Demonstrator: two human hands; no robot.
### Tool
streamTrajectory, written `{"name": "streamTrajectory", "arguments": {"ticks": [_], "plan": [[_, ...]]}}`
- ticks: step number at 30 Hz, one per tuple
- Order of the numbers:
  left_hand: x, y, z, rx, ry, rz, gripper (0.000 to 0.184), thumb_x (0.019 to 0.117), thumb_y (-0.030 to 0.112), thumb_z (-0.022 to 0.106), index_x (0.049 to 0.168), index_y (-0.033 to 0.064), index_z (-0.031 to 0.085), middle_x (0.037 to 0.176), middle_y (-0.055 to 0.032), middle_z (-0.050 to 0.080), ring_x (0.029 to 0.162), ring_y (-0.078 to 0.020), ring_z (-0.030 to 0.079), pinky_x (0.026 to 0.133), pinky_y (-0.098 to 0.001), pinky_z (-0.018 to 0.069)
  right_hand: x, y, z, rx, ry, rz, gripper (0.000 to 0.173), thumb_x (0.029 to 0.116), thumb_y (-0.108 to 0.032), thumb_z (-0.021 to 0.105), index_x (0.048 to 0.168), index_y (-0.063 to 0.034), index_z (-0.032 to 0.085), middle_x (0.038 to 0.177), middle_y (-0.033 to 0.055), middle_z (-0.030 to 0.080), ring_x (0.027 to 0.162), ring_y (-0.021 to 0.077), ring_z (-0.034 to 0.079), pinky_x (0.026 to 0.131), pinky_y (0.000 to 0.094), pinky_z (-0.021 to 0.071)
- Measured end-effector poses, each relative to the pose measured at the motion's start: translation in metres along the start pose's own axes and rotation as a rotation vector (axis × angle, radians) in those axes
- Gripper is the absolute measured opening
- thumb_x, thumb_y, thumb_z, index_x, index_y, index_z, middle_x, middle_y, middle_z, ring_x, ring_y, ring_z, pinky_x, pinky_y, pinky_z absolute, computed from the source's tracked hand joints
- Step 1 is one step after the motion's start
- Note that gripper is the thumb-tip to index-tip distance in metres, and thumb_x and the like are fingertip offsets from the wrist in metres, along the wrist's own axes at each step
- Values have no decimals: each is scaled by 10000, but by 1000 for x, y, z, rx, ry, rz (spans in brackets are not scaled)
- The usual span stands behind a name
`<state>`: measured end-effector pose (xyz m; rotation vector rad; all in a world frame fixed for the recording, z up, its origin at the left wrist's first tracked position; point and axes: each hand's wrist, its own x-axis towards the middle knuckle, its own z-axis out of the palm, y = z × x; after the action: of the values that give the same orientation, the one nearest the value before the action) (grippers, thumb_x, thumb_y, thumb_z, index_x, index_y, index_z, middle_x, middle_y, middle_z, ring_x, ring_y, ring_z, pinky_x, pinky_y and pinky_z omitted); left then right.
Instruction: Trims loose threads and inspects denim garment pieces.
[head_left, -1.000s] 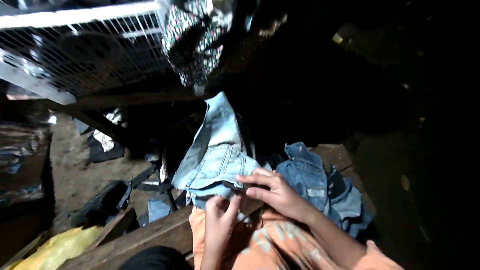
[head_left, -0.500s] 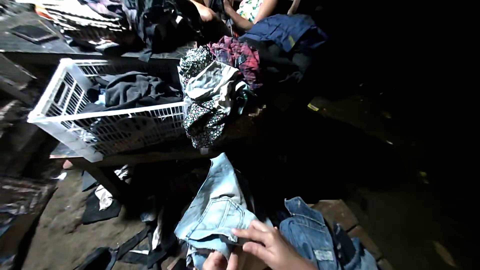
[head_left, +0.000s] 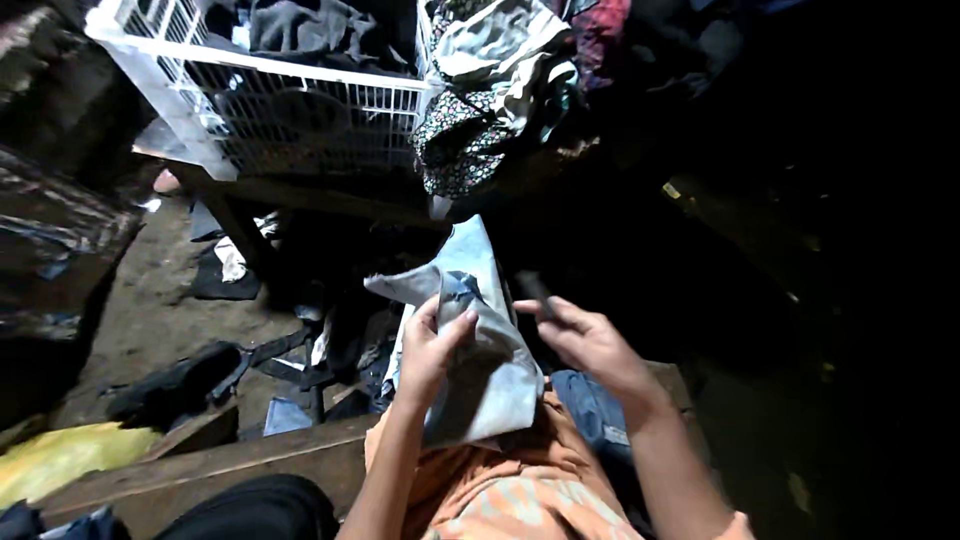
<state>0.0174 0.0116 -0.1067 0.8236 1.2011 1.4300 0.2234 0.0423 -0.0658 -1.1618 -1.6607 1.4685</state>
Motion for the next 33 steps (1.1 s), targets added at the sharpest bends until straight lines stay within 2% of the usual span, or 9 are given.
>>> {"name": "streamTrajectory", "arguments": {"ticks": [2, 5, 8, 10, 12, 17, 21, 27, 33], "plan": [[7, 11, -7, -8, -79, 113, 176, 878, -13, 651, 1047, 32, 677, 879, 71, 726, 795, 1, 689, 764, -215, 597, 6, -1, -12, 285, 27, 56, 352, 1060, -177, 379, 1315, -45, 582, 936, -93, 670, 551, -61, 512, 474, 99, 440], [2, 15, -16, -3, -208, 294, 266, 890, 37, 671, 1153, 69, 650, 1020, 123, 731, 925, 21, 687, 850, -225, 594, 22, 16, -5, 160, 104, 16, 387, 1093, -193, 343, 1368, -8, 543, 829, -112, 639, 525, -79, 436, 467, 96, 372], [-28, -8, -20, -35, -159, 184, 481, 880, 51, 687, 1314, -37, 501, 1136, 103, 701, 1034, 37, 660, 934, -222, 568, 35, 52, 22, -159, 190, 105, 448, 985, -172, 612, 1374, 44, 561, 760, -20, 592, 609, 1, 479, 595, 199, 440], [-47, -26, -16, -69, 46, -66, 458, 822, -33, 643, 1250, -95, 491, 1023, 36, 690, 933, 24, 669, 863, -208, 572, 40, 71, 39, -241, 187, 171, 605, 877, -214, 758, 1363, 61, 524, 750, 7, 566, 619, 37, 484, 619, 241, 461], [-56, -36, -14, -108, 217, -241, 449, 790, 37, 639, 1206, -54, 498, 956, 39, 693, 866, 12, 682, 803, -211, 585, 41, 78, 48, -259, 199, 192, 614, 822, -208, 814, 1289, 70, 529, 718, -20, 514, 601, 25, 449, 602, 222, 428], [-45, -30, -13, -97, 206, -257, 488, 790, 22, 738, 1225, -53, 529, 972, -6, 722, 889, -37, 707, 837, -241, 602, 56, 79, 38, -184, 106, 218, 429, 878, -80, 714, 1238, 67, 533, 766, 4, 540, 630, 25, 476, 619, 207, 439], [-25, -23, -3, -137, 192, -175, 303, 801, -50, 688, 1086, 6, 602, 860, 39, 737, 791, -31, 713, 766, -232, 611, 65, 84, 32, -205, 180, 224, 627, 852, -177, 785, 1342, 87, 497, 803, 28, 569, 673, 67, 506, 659, 267, 470], [-9, -25, 7, -160, 173, -149, 240, 787, -81, 677, 995, 38, 655, 828, 41, 741, 760, -38, 713, 738, -235, 612, 73, 81, 15, 102, 245, 300, 56, 888, -8, 694, 940, 0, 674, 732, -31, 634, 572, -10, 525, 531, 167, 437], [-26, -29, 8, -159, 183, -219, 388, 739, -62, 744, 1093, -2, 595, 876, 32, 739, 814, -36, 718, 784, -234, 613, 69, 101, 8, -148, 338, 265, 159, 959, -133, 667, 937, 25, 667, 733, -12, 589, 645, 8, 522, 636, 217, 457]]}}
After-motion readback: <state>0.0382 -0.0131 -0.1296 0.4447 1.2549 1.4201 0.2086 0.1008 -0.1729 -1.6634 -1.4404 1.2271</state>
